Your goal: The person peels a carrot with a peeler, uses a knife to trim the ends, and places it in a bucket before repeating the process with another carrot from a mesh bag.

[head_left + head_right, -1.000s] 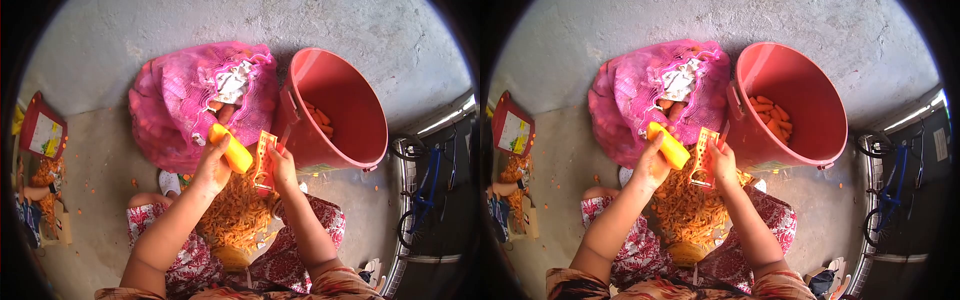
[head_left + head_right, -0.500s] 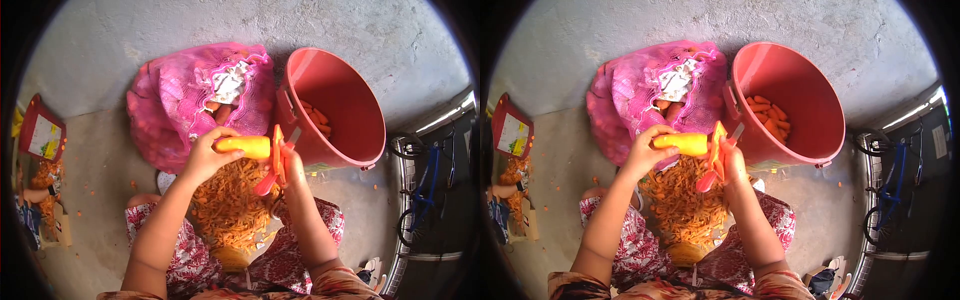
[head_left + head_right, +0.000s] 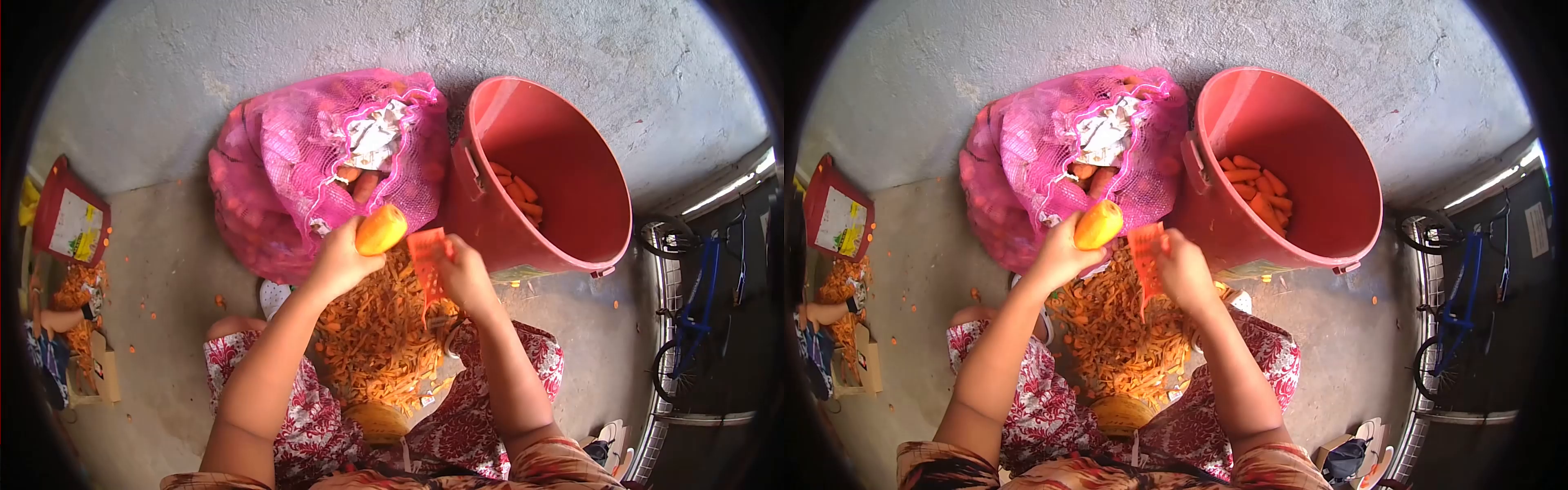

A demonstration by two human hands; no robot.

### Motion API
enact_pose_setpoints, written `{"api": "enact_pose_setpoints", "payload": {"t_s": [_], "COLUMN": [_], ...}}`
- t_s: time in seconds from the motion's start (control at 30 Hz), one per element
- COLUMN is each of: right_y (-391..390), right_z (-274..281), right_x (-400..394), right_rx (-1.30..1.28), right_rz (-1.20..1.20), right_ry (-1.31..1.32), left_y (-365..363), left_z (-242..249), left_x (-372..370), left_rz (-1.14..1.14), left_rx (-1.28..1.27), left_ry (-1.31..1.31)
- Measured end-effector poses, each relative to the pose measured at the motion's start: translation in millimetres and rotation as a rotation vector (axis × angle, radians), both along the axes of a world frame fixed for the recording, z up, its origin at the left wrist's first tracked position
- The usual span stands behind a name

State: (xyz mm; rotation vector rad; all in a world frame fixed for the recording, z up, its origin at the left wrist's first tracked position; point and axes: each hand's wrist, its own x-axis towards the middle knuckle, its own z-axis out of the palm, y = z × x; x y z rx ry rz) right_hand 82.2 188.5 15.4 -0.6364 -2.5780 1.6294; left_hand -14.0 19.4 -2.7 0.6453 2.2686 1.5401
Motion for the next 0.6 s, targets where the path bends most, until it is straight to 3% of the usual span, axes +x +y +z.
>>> {"api": "enact_pose_setpoints", "payload": {"t_s": [0.03,0.23,0.6], "right_y": [-5,-25,-23], "right_z": [-2,-9,-12], "right_x": [4,7,4], "right_rx": [0.138,0.309,0.223], "right_rz": [0.075,0.163,0.149], "right_ry": [0.055,0.052,-0.008], "left_y": [0,3,8], "left_z": [0,13,8], "left_x": [-1,8,17], "left_rz": [0.016,0.068,0.029], "left_rx": [-0.038,-0.265,-0.292], "left_ry": [0.033,0.182,0.398]}}
